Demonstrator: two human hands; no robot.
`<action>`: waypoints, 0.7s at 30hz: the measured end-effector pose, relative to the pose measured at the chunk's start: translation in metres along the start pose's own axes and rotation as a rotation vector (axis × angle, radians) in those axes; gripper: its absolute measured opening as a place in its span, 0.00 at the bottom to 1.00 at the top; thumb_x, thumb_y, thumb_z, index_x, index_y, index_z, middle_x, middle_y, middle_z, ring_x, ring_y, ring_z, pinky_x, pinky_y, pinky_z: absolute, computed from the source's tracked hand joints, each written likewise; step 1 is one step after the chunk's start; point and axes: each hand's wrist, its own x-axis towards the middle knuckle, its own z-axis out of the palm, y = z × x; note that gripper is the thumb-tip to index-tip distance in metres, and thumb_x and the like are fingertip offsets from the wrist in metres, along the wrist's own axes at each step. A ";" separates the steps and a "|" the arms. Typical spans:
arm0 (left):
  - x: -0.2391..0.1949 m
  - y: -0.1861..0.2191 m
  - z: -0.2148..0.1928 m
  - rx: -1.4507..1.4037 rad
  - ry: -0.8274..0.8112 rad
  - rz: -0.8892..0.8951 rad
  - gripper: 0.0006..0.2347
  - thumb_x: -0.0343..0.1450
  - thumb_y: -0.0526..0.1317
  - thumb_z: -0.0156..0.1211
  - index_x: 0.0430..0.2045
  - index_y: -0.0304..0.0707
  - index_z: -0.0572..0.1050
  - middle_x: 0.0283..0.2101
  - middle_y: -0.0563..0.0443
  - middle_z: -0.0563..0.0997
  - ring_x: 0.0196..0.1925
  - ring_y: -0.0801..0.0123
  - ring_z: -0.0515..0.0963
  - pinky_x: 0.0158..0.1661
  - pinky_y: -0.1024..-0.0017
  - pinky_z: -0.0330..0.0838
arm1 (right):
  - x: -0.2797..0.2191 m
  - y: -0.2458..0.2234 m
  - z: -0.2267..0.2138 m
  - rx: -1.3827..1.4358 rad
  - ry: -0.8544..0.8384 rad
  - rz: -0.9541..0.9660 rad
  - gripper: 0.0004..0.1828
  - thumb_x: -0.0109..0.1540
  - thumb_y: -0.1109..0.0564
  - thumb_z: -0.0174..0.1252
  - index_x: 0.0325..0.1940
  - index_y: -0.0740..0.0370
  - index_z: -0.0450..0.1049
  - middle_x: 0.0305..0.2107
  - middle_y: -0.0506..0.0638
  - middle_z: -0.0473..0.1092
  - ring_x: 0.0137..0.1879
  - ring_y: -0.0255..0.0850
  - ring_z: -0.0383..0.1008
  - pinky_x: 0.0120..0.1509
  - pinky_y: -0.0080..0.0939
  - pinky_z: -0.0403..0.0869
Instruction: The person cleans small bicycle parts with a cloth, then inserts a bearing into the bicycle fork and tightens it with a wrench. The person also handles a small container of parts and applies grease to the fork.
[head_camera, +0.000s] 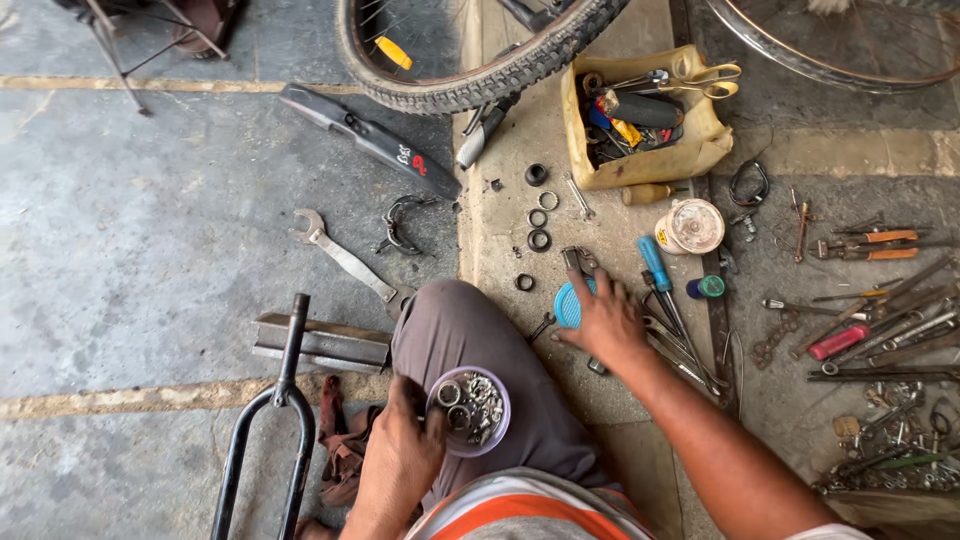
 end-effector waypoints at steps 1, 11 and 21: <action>-0.002 0.003 -0.002 -0.057 0.004 -0.007 0.14 0.68 0.36 0.56 0.46 0.30 0.68 0.39 0.32 0.84 0.43 0.43 0.86 0.45 0.58 0.80 | -0.007 -0.004 0.003 -0.005 0.006 -0.019 0.57 0.50 0.37 0.73 0.77 0.53 0.55 0.65 0.65 0.58 0.67 0.64 0.62 0.68 0.62 0.67; 0.000 0.001 -0.005 -1.133 -0.258 -0.123 0.25 0.65 0.30 0.47 0.61 0.40 0.66 0.52 0.40 0.78 0.46 0.59 0.82 0.39 0.57 0.84 | -0.047 -0.042 -0.089 0.667 0.210 -0.418 0.45 0.55 0.39 0.68 0.73 0.55 0.63 0.66 0.64 0.64 0.70 0.61 0.65 0.70 0.60 0.65; -0.015 0.003 -0.007 -1.285 -0.441 -0.162 0.24 0.77 0.47 0.43 0.71 0.49 0.56 0.57 0.41 0.76 0.51 0.59 0.82 0.50 0.56 0.80 | -0.113 -0.129 -0.136 0.429 0.247 -0.862 0.51 0.45 0.51 0.74 0.72 0.50 0.61 0.67 0.63 0.57 0.71 0.64 0.58 0.71 0.61 0.65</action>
